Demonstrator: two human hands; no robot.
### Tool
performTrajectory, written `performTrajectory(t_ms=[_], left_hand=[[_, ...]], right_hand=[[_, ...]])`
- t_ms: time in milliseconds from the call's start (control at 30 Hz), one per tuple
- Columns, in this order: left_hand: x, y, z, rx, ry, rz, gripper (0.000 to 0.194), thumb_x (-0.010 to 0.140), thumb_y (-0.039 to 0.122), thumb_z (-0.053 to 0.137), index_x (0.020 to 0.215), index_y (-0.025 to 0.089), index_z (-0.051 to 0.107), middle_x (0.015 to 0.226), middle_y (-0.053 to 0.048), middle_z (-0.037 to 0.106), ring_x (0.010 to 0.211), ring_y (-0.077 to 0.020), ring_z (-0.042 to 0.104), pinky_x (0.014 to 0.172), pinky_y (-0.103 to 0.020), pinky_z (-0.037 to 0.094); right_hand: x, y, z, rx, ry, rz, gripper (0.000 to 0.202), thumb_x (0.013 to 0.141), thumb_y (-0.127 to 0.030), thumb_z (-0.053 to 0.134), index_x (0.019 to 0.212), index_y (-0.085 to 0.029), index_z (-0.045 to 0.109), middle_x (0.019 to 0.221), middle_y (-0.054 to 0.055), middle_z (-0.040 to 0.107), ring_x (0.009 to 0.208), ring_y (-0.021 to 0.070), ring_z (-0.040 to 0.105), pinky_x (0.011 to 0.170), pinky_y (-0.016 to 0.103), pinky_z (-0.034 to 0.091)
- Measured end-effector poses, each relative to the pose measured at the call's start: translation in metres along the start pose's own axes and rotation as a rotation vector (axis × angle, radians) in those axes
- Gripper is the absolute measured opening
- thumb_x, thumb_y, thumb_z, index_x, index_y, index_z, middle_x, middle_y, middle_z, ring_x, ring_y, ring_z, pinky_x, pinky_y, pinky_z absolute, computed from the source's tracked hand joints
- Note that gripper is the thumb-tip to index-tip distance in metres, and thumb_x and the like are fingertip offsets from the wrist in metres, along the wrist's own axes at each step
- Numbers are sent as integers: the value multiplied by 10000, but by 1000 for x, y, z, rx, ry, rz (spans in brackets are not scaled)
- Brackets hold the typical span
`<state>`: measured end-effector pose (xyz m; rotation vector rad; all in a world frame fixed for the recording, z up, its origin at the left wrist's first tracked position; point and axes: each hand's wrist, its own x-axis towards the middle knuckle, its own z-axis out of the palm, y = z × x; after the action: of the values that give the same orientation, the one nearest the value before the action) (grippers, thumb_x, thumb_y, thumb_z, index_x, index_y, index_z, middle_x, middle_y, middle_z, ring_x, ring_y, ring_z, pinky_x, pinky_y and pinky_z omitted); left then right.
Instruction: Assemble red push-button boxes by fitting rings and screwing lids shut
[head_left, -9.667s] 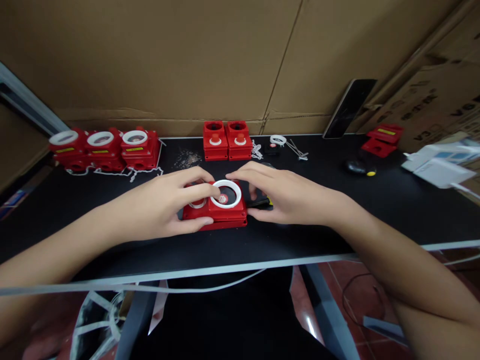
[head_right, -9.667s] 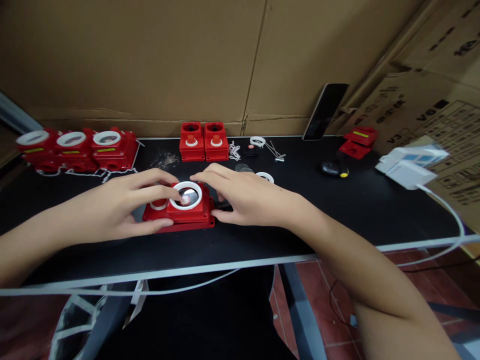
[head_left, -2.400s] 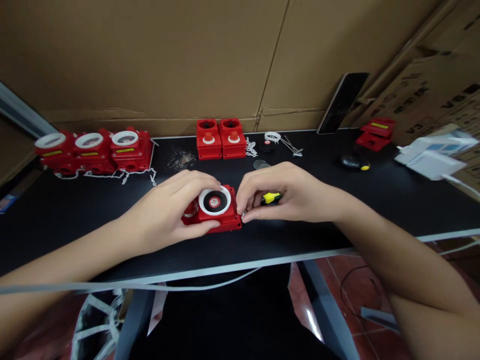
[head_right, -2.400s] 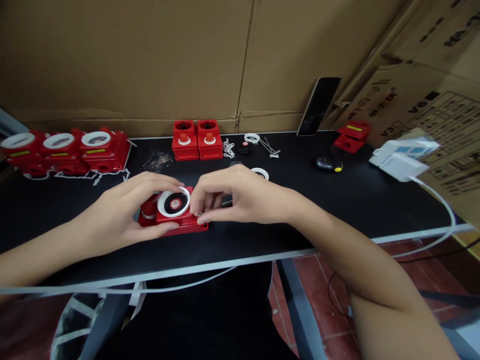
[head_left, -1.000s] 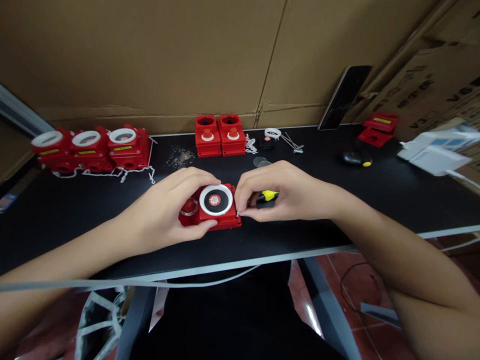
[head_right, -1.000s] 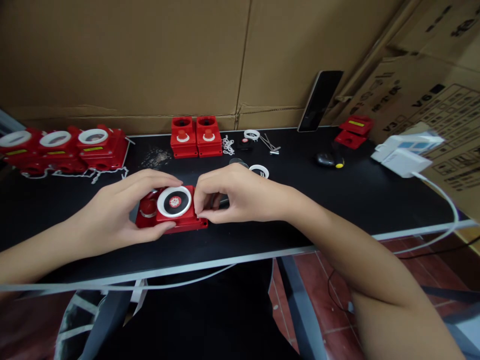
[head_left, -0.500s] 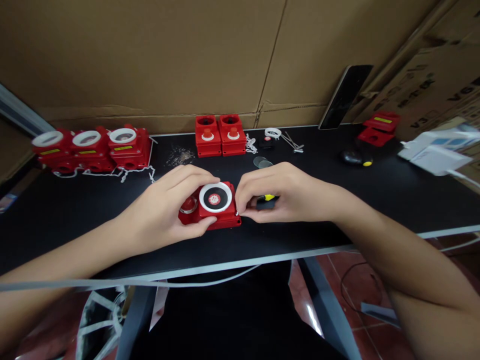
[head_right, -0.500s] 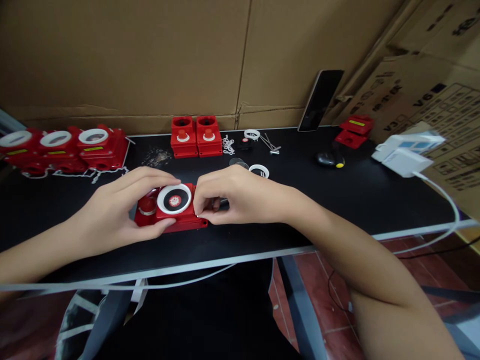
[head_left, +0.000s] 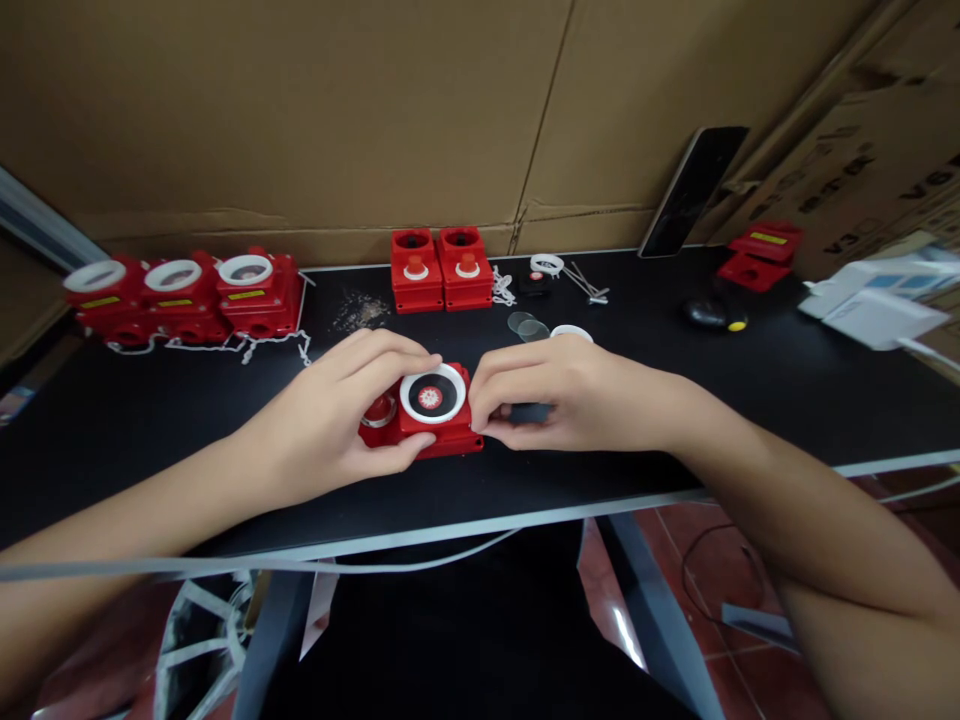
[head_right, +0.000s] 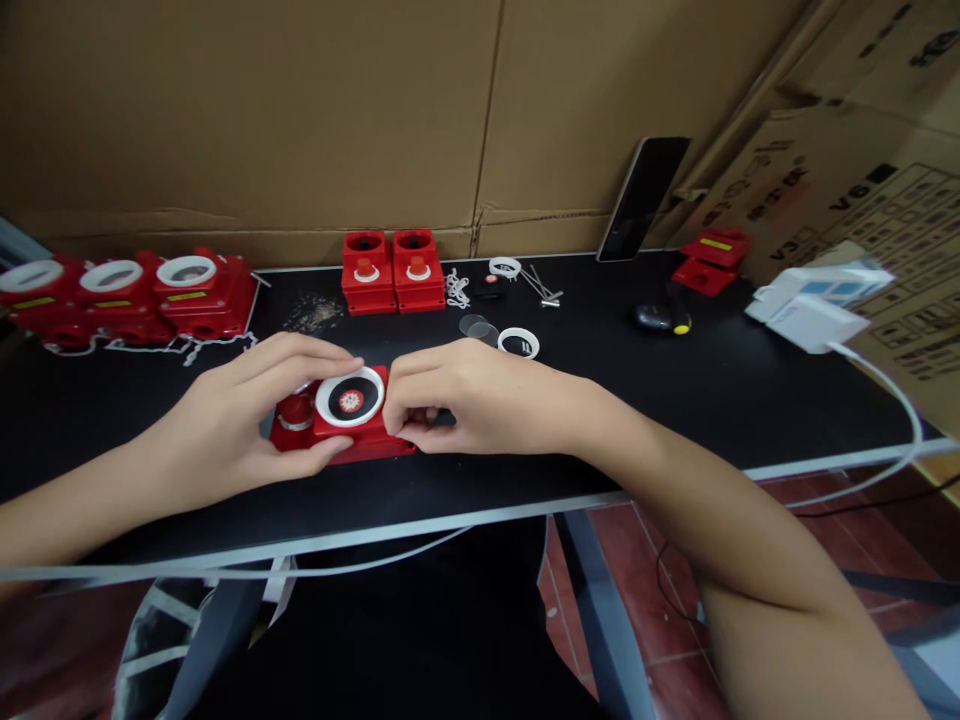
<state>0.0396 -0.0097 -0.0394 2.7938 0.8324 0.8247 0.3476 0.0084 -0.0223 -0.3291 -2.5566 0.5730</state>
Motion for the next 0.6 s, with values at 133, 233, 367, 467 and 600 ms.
performTrajectory(t_ms=[133, 233, 367, 467, 600], left_hand=[[2, 0, 0, -8, -3, 20, 406, 1064, 341, 765, 1444, 216, 696, 1380, -130, 813, 1252, -323, 780, 1104, -452, 645], [3, 1, -3, 8, -18, 23, 401, 1069, 340, 757, 1436, 194, 690, 1353, -135, 824, 1232, -319, 783, 1081, -451, 656], [4, 4, -6, 15, -31, 9, 397, 1062, 321, 759, 1430, 185, 699, 1350, -138, 830, 1239, -320, 792, 1089, -444, 664], [3, 5, -6, -7, -31, -14, 413, 1057, 343, 777, 1442, 212, 701, 1404, -130, 819, 1264, -316, 808, 1112, -413, 668], [1, 6, -3, -7, -13, -21, 396, 1075, 347, 770, 1440, 211, 698, 1423, -125, 815, 1258, -296, 829, 1125, -368, 672]], right_hand=[[0, 0, -1, 2, -16, 12, 162, 1070, -59, 709, 1005, -182, 793, 1007, 54, 790, 848, 141, 743, 775, 231, 588], [-1, 1, -1, 10, -26, 11, 136, 1075, -68, 733, 1030, -169, 812, 1045, 74, 807, 908, 158, 775, 825, 241, 596], [-1, 2, 0, 17, -34, 1, 122, 1083, -75, 744, 1058, -159, 829, 1093, 93, 824, 947, 164, 791, 841, 243, 594], [-1, 0, -5, 11, -62, -7, 127, 1098, -100, 729, 1090, -173, 833, 1118, 92, 829, 967, 173, 793, 854, 263, 607], [-5, -5, -26, -51, -56, 36, 128, 1131, -213, 713, 1078, -214, 829, 1086, 68, 842, 914, 185, 782, 814, 295, 603]])
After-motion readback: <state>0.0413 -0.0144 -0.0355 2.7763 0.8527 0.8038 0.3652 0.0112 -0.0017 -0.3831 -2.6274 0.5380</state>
